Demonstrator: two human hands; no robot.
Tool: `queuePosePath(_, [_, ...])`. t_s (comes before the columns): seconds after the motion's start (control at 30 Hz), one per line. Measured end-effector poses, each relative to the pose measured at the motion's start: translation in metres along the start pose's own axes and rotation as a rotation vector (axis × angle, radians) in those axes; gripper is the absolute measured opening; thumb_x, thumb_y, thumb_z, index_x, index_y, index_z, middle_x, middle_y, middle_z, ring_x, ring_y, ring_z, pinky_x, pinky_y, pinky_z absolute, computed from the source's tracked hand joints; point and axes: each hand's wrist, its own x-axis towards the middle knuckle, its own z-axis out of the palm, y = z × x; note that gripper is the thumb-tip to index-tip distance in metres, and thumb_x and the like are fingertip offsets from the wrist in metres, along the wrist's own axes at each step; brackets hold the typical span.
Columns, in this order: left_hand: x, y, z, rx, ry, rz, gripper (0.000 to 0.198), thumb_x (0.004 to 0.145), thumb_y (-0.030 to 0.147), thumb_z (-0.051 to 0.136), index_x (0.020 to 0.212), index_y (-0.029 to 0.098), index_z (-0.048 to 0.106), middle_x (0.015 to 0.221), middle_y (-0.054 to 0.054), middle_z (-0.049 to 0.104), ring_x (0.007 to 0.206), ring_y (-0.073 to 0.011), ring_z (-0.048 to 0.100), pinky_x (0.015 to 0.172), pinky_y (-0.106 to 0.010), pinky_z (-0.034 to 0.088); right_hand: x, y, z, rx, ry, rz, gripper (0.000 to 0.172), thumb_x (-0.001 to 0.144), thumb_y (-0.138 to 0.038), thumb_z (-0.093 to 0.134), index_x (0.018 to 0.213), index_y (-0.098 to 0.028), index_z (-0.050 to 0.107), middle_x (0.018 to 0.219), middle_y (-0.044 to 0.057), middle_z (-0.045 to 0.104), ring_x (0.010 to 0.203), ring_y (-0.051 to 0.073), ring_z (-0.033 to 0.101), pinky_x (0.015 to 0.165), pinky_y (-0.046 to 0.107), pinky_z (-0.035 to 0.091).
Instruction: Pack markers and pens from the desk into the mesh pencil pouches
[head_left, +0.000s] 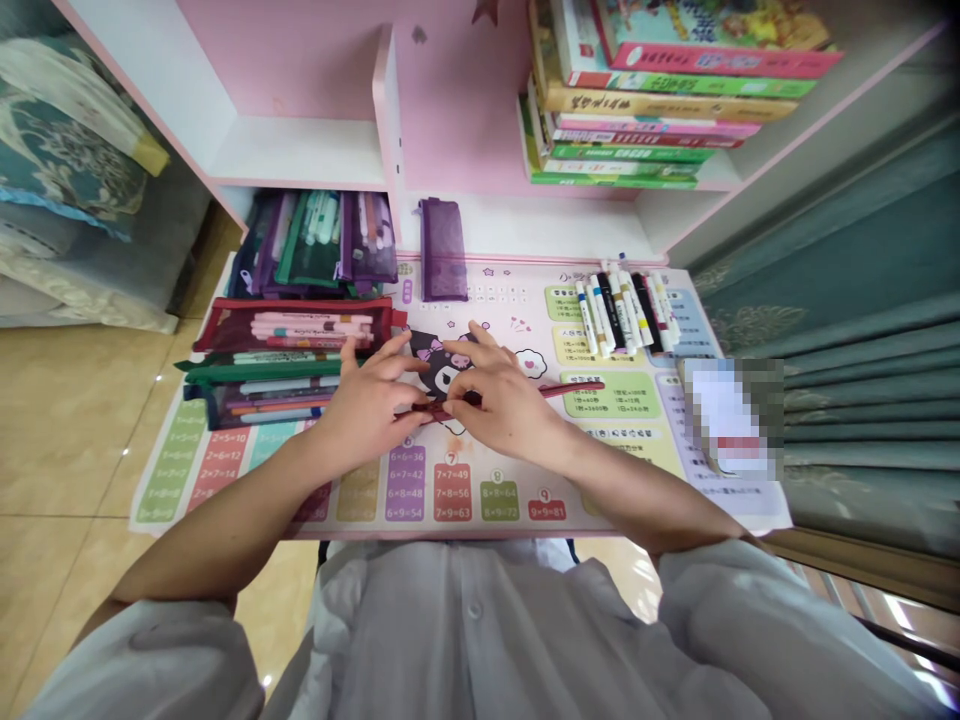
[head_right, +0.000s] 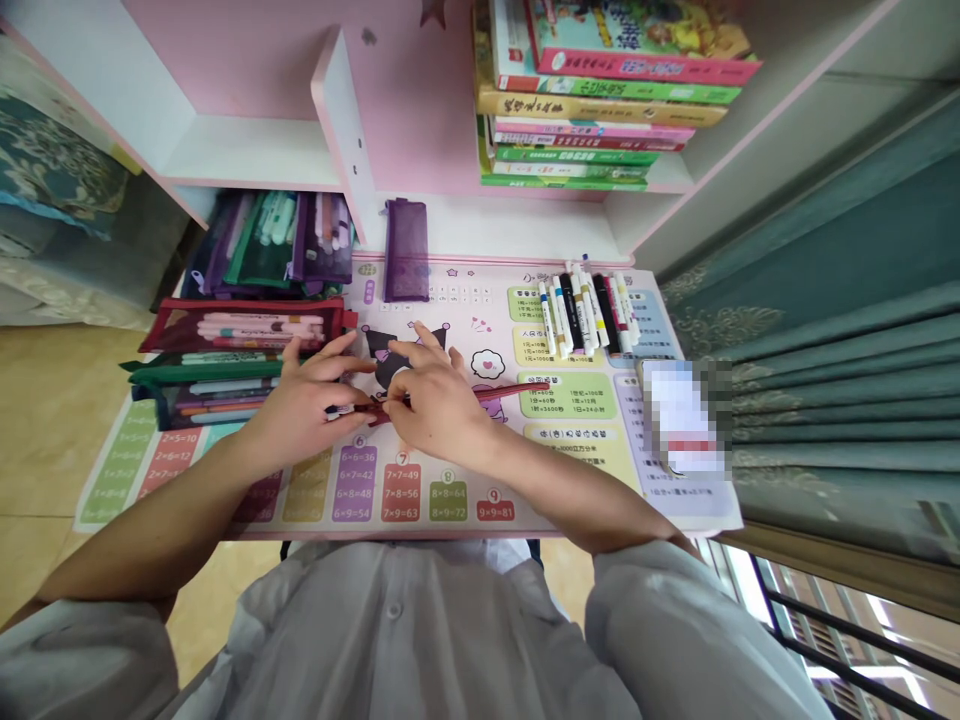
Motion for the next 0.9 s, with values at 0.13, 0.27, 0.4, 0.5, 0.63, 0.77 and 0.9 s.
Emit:
queuePosePath(0.13, [-0.0002, -0.0001, -0.0004, -0.005, -0.004, 0.003, 0.009, 0.081, 0.027, 0.069, 0.080, 0.028, 0.078, 0.122, -0.005, 0.070, 0.140, -0.0382, 0.041, 0.111, -0.072, 0.009, 0.0008, 0.0000, 0.0002, 0.005, -0.011, 0.007, 0.013, 0.079, -0.016, 0.064, 0.066, -0.020, 0.066, 0.145, 0.008, 0.055, 0.150, 0.035, 0.022, 0.115, 0.067, 0.025])
queuePosePath(0.27, [-0.0001, 0.0008, -0.0010, -0.008, -0.013, -0.005, 0.009, 0.081, 0.028, 0.069, 0.080, 0.028, 0.078, 0.121, -0.005, 0.070, 0.140, -0.0388, 0.041, 0.111, -0.073, 0.008, 0.0010, 0.0006, -0.0006, 0.012, -0.012, -0.001, 0.014, 0.078, -0.015, 0.064, 0.066, -0.020, 0.066, 0.145, 0.007, 0.054, 0.151, 0.035, 0.022, 0.116, 0.067, 0.025])
queuePosePath(0.4, [-0.0001, -0.0001, -0.0019, -0.010, -0.023, -0.005, 0.009, 0.081, 0.028, 0.069, 0.080, 0.028, 0.078, 0.122, -0.005, 0.070, 0.140, -0.0389, 0.041, 0.110, -0.074, 0.008, 0.0004, 0.0025, -0.0019, 0.010, -0.011, -0.009, 0.014, 0.079, -0.016, 0.063, 0.066, -0.020, 0.066, 0.145, 0.007, 0.054, 0.150, 0.035, 0.022, 0.116, 0.067, 0.025])
queuePosePath(0.5, [-0.0003, -0.0020, -0.0026, -0.009, -0.010, -0.007, 0.009, 0.081, 0.029, 0.069, 0.081, 0.030, 0.078, 0.123, -0.004, 0.070, 0.140, -0.0386, 0.040, 0.111, -0.074, 0.008, 0.0002, 0.0037, -0.0030, -0.002, -0.001, 0.001, 0.013, 0.078, -0.015, 0.062, 0.067, -0.020, 0.067, 0.145, 0.007, 0.054, 0.150, 0.036, 0.022, 0.115, 0.068, 0.024])
queuePosePath(0.63, [-0.0002, -0.0025, -0.0035, -0.008, -0.007, -0.008, 0.009, 0.081, 0.030, 0.069, 0.078, 0.030, 0.077, 0.123, -0.004, 0.070, 0.140, -0.0379, 0.041, 0.111, -0.073, 0.008, 0.0007, 0.0046, -0.0036, -0.010, -0.001, 0.003, 0.013, 0.078, -0.015, 0.062, 0.068, -0.021, 0.067, 0.144, 0.006, 0.055, 0.150, 0.036, 0.023, 0.115, 0.069, 0.026])
queuePosePath(0.77, [-0.0003, -0.0023, -0.0038, -0.014, -0.002, -0.015, 0.011, 0.082, 0.029, 0.068, 0.077, 0.030, 0.077, 0.122, -0.004, 0.070, 0.140, -0.0378, 0.041, 0.111, -0.073, 0.007, 0.0014, 0.0057, -0.0046, -0.013, 0.006, 0.002, 0.015, 0.077, -0.013, 0.061, 0.066, -0.021, 0.066, 0.143, 0.005, 0.057, 0.149, 0.036, 0.025, 0.114, 0.069, 0.027])
queuePosePath(0.9, [-0.0009, -0.0033, -0.0039, -0.012, 0.011, -0.011, 0.012, 0.082, 0.030, 0.068, 0.075, 0.029, 0.077, 0.121, -0.004, 0.070, 0.140, -0.0377, 0.041, 0.112, -0.073, 0.005, 0.0012, 0.0061, -0.0065, -0.020, 0.014, 0.009, 0.014, 0.076, -0.014, 0.063, 0.064, -0.021, 0.065, 0.142, 0.005, 0.057, 0.149, 0.036, 0.026, 0.115, 0.068, 0.027])
